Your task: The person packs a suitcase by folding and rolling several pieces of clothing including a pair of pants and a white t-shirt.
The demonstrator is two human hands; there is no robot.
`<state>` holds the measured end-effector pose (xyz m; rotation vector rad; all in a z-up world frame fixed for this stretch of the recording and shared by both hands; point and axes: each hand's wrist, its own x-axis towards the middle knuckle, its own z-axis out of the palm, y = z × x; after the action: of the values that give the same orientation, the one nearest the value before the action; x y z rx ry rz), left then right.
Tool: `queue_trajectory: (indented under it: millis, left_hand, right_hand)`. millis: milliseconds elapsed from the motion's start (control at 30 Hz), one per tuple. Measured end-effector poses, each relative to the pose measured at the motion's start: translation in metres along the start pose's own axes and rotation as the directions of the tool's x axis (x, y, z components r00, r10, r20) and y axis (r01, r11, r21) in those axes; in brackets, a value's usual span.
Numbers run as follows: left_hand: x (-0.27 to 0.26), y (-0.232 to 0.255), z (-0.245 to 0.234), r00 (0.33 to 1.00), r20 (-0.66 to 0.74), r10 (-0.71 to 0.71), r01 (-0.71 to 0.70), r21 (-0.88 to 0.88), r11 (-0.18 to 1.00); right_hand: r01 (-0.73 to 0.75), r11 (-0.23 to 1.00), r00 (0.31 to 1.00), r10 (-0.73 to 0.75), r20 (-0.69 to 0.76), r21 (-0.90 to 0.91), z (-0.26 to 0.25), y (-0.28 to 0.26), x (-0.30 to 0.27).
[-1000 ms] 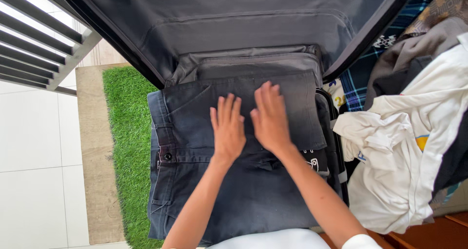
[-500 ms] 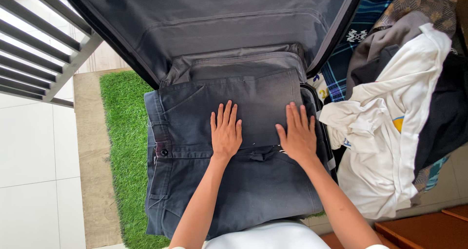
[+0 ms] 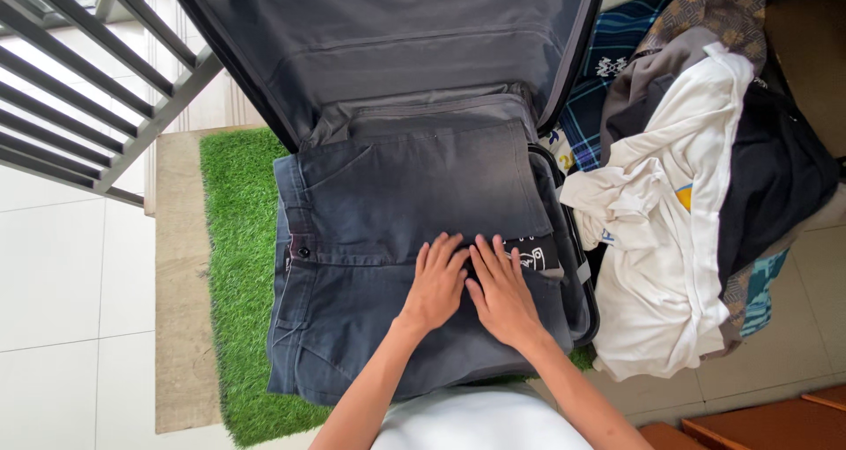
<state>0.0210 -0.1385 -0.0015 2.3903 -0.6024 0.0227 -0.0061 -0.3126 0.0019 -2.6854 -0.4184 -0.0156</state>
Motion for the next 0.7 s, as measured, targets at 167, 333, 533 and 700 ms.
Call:
queue_trajectory:
  millis: [167, 333, 533, 700]
  left_hand:
    - [-0.049, 0.018, -0.026, 1.0, 0.008, 0.024, -0.023, -0.112, 0.993]
    - [-0.075, 0.036, -0.045, 0.998, -0.042, -0.048, 0.037, -0.238, 0.971]
    - [-0.096, 0.062, -0.043, 1.0, -0.023, -0.016, 0.008, -0.307, 0.952]
    - [-0.129, 0.069, -0.033, 0.983, -0.159, -0.088, -0.009, -0.526, 0.85]
  right_hand:
    - [-0.094, 0.983, 0.996, 0.094, 0.005, 0.158, -0.013, -0.005, -0.038]
    - [-0.109, 0.95, 0.979, 0.154, -0.135, 0.294, -0.024, -0.013, -0.072]
    - [-0.016, 0.968, 0.993, 0.044, -0.107, 0.25, -0.011, -0.042, -0.097]
    - [-0.011, 0.965, 0.99, 0.048, -0.134, 0.261, -0.01, -0.035, -0.109]
